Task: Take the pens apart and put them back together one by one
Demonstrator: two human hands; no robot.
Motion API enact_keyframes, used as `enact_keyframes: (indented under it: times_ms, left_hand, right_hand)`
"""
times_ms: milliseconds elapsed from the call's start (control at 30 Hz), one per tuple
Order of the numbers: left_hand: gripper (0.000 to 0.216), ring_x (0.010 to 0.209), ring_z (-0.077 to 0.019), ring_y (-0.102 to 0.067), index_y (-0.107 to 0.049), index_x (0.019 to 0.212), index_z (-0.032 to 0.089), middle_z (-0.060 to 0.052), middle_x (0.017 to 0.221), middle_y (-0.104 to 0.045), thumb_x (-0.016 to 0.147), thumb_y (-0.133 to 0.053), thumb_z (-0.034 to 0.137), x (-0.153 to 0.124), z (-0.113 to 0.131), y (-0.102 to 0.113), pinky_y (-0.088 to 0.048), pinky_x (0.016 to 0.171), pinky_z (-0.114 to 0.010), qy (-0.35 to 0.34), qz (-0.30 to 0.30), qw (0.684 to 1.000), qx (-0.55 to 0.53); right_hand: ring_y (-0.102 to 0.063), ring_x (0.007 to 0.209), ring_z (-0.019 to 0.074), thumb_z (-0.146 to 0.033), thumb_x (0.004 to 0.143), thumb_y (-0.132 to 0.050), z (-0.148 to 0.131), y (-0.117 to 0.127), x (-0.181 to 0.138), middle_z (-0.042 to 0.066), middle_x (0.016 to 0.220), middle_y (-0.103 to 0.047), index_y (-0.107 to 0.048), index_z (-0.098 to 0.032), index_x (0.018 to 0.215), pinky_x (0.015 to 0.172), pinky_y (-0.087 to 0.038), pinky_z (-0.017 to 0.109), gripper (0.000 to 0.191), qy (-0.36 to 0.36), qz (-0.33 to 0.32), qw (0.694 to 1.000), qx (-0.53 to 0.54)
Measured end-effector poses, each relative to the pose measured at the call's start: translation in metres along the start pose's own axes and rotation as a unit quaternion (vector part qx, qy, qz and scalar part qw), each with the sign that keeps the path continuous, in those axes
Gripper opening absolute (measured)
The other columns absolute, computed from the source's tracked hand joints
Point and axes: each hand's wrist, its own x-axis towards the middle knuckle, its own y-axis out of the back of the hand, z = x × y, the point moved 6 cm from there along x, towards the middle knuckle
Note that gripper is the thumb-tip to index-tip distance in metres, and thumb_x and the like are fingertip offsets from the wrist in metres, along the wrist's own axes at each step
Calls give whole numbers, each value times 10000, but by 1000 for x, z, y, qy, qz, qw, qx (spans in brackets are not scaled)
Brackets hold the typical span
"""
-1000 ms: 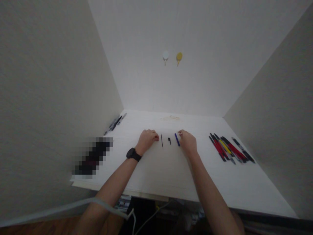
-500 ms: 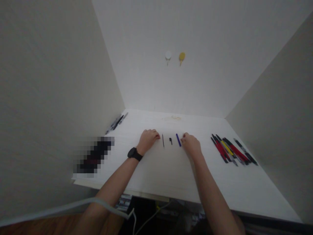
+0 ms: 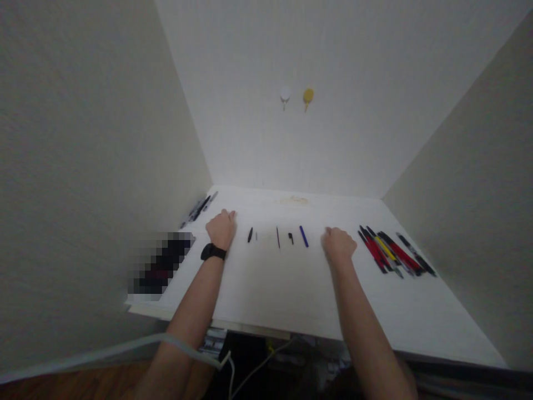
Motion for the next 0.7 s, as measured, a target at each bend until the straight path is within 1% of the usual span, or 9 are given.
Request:
enact_keyframes:
  times_ms: [100, 200, 367, 700]
  left_hand:
    - [537, 896, -315, -642, -666, 987, 92, -207, 953, -681, 958, -247, 427, 3, -7, -14, -428, 737, -375, 10, -29, 1000, -1]
    - [578, 905, -316, -640, -693, 952, 74, -220, 946, -682, 951, -243, 438, 5, -7, -20, -430, 744, -377, 3, -37, 999, 0]
    - [650, 889, -316, -640, -706, 935, 75, -221, 932, -684, 933, -241, 530, 8, -8, -23, -431, 734, -378, 6, -36, 999, 8]
    - [616, 873, -314, -646, -713, 915, 81, -213, 908, -691, 932, -251, 487, 9, -10, -25, -431, 727, -370, 3, -29, 1000, 3]
  right_hand:
    - [-657, 992, 293, -375, 963, -332, 1, -1, 1, 217, 1034, -683, -684, -95, 1045, 818, -479, 392, 457, -9, 8, 1000, 0]
    - [-665, 962, 295, -373, 961, -334, 0, -1, 0, 224, 993, -691, -705, -75, 1005, 803, -481, 386, 478, -5, 28, 1000, -3]
    - [-671, 934, 294, -369, 957, -339, 0, -4, -1, 219, 956, -701, -720, -74, 973, 796, -475, 382, 481, -5, 51, 999, 3]
    - [-676, 918, 287, -364, 958, -321, -1, -3, -3, 214, 935, -704, -729, -81, 964, 785, -474, 373, 497, 1, 53, 999, 10]
